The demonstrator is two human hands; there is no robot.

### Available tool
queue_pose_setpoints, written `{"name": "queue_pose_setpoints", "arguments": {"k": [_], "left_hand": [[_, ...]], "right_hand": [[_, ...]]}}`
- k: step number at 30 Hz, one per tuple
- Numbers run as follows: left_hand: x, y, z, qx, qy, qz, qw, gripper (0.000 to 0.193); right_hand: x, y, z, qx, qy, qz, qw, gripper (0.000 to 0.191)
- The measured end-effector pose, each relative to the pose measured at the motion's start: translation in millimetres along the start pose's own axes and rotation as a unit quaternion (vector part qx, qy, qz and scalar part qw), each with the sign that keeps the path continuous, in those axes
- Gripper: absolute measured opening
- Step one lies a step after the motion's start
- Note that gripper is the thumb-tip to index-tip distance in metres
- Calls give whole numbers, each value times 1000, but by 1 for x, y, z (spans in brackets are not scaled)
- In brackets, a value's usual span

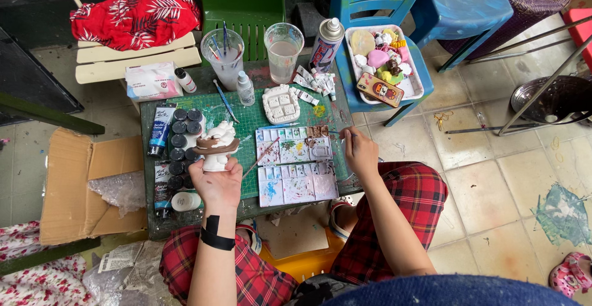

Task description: The person sits on the floor and paints a white animal figurine mounted on a round base using a brush, applying brown paint to the base and white paint to the figure, dipping the brush into paint containers on the work table and rotating the figurine to reach different sides.

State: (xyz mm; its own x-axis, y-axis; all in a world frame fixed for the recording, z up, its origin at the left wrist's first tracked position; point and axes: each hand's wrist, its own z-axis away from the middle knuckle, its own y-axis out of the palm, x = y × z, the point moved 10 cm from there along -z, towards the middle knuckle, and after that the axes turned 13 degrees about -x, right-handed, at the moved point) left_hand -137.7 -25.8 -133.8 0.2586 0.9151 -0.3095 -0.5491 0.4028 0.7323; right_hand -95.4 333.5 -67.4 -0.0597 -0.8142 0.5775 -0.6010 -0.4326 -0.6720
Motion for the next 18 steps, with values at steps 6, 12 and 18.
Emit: {"name": "queue_pose_setpoints", "arguments": {"k": [6,12,18], "left_hand": [[-4,8,8,0,8,20,1000,43],[-11,32,24,79,13,131,988,40],[-17,35,30,58,28,118,991,45]], "right_hand": [[-9,11,3,35,20,21,999,25],[-23,19,2,45,48,11,998,29],[-31,22,8,56,102,-22,993,32]]}}
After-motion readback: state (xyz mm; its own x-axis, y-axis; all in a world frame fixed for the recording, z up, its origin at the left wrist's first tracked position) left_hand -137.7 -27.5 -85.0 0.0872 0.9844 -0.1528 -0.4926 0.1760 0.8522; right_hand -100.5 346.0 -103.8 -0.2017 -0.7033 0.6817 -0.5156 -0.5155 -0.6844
